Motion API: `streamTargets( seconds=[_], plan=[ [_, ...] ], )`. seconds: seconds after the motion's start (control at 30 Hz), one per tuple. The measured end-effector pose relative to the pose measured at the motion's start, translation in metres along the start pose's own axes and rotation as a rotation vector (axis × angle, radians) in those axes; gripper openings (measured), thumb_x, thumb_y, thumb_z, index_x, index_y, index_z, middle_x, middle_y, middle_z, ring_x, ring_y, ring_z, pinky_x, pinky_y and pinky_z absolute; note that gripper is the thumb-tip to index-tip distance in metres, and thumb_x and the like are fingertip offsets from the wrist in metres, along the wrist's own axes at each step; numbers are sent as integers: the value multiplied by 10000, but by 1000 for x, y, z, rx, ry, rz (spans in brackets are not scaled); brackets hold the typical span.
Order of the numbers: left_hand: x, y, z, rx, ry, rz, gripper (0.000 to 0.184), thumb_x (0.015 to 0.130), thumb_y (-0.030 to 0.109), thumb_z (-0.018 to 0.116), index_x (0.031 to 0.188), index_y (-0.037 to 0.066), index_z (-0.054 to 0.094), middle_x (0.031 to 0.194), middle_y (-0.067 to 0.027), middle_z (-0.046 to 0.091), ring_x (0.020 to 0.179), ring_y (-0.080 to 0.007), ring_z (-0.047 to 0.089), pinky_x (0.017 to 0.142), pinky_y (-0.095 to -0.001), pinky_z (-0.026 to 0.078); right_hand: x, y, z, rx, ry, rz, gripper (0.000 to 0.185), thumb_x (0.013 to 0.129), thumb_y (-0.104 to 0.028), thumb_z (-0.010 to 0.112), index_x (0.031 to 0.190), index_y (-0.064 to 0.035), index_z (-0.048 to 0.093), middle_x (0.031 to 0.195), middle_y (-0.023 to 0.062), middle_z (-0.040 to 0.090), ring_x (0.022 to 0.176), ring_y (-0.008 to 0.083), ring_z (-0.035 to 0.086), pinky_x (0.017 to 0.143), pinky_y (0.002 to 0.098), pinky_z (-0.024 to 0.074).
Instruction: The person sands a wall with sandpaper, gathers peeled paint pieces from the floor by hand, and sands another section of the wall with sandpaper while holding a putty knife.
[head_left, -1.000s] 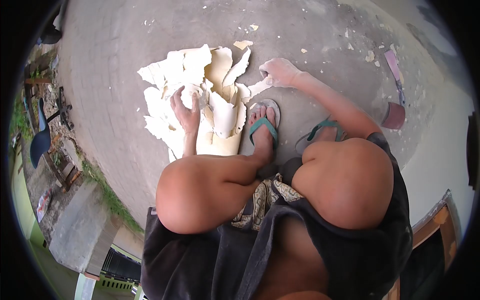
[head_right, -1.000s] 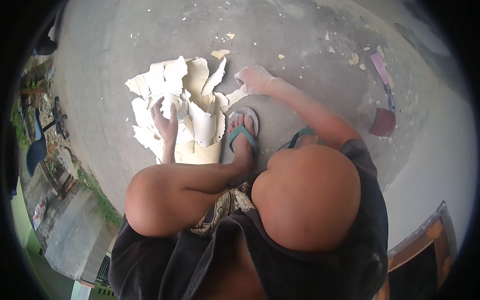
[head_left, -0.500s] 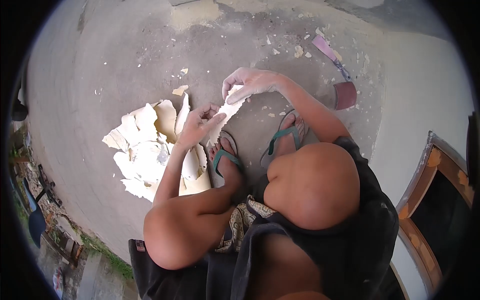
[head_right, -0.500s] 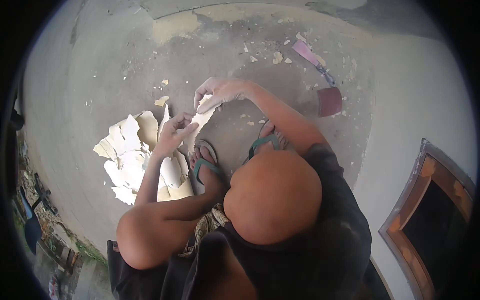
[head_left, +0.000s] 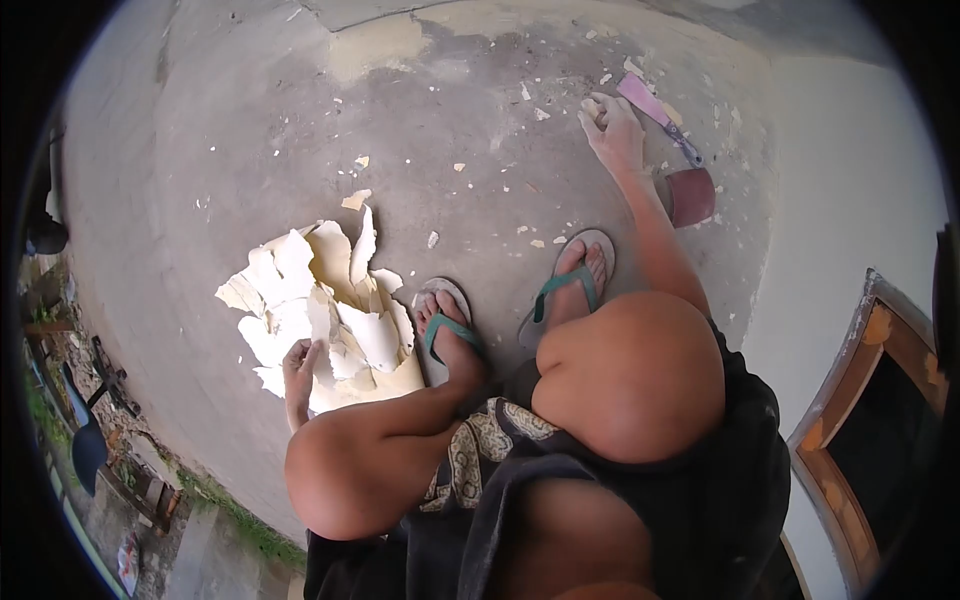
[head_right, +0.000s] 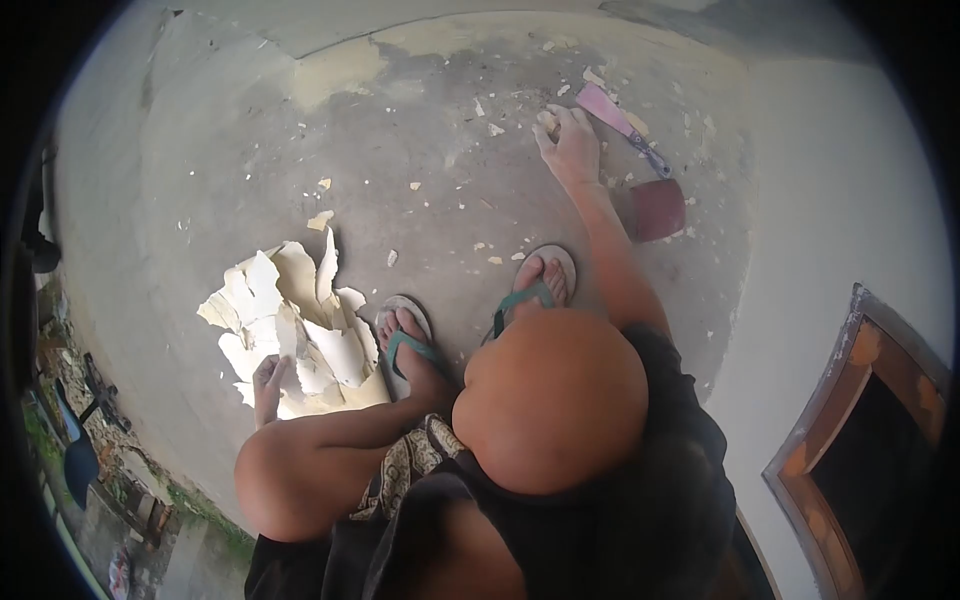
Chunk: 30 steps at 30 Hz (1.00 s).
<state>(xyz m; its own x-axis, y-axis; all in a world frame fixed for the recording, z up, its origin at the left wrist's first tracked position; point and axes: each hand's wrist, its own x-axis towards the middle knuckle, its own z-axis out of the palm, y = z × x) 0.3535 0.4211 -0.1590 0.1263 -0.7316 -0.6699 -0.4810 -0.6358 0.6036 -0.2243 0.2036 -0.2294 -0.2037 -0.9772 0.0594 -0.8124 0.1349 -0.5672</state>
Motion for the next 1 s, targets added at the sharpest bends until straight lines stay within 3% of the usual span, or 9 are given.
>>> streamTargets(
  seconds=[0.07, 0.23, 0.3, 0.5, 0.6, 0.7, 0.83, 0.9, 1.0],
  plan=[
    [-11, -24, -2, 169, 176, -23, 257, 910, 222, 650, 1104, 54, 645, 1069, -54, 623, 952, -145, 579, 788, -308, 452, -2, 21, -3, -156, 128, -67, 290, 798, -232, 725, 1051, -100, 673, 918, 62, 624, 738, 202, 631, 706, 334, 515],
    [8, -27, -10, 539, 380, 67, 373, 884, 237, 667, 1210, 66, 612, 1218, -133, 572, 1095, -296, 559, 889, -374, 454, -1, 25, 4, -33, 55, -25, 235, 789, -227, 716, 1005, -144, 676, 944, 62, 609, 817, 240, 627, 726, 369, 510],
    [24, 16, -2, 522, 340, 203, 354, 888, 217, 657, 1213, 86, 609, 1183, -97, 581, 1087, -252, 570, 850, -405, 463, 4, 22, 1, 36, 39, 54, 218, 789, -220, 709, 991, -148, 673, 936, 68, 608, 859, 258, 628, 738, 384, 508],
    [73, 188, 48, 603, -69, 627, 329, 871, 143, 642, 1181, 44, 595, 1193, -125, 596, 1102, -278, 580, 904, -414, 455, 10, 17, -7, 82, -68, 127, 184, 790, -203, 705, 959, -140, 669, 879, 56, 618, 820, 254, 635, 725, 392, 508],
    [80, 260, 78, 616, -460, 568, 322, 905, 160, 621, 1193, 21, 583, 1201, -136, 597, 1118, -287, 574, 929, -403, 445, 12, 21, -3, 145, -90, 147, 164, 791, -190, 706, 937, -124, 669, 873, 56, 638, 793, 222, 648, 686, 355, 515],
    [100, 290, 116, 258, -621, 461, 372, 972, 312, 530, 1174, 3, 579, 1171, -142, 608, 1084, -264, 599, 948, -366, 465, 0, -1, -9, 404, -161, 189, 159, 792, -180, 721, 904, -84, 663, 870, 56, 657, 740, 177, 660, 648, 308, 518],
    [126, 311, 184, -279, -821, -15, 543, 1017, 466, 326, 1218, 10, 542, 1166, -145, 609, 1079, -271, 596, 963, -371, 462, -31, -75, -38, 1024, -506, 217, 239, 848, -157, 704, 1030, -34, 609, 896, 51, 661, 717, 103, 633, 651, 273, 519],
    [138, 314, 212, -429, -1031, -204, 585, 1014, 505, 272, 1211, 26, 544, 1136, -137, 619, 1056, -254, 605, 959, -368, 471, -27, -79, -66, 797, -351, 112, 273, 836, -154, 709, 1060, -37, 606, 917, 64, 659, 741, 146, 644, 667, 287, 521],
    [160, 295, 228, -575, -1071, -194, 394, 1018, 382, 354, 1018, 54, 573, 919, -70, 626, 844, -185, 597, 782, -315, 499, -15, -17, -75, 279, 87, -76, 358, 784, -145, 725, 1109, -55, 603, 1018, 95, 633, 892, 263, 624, 798, 349, 507]
  ],
)
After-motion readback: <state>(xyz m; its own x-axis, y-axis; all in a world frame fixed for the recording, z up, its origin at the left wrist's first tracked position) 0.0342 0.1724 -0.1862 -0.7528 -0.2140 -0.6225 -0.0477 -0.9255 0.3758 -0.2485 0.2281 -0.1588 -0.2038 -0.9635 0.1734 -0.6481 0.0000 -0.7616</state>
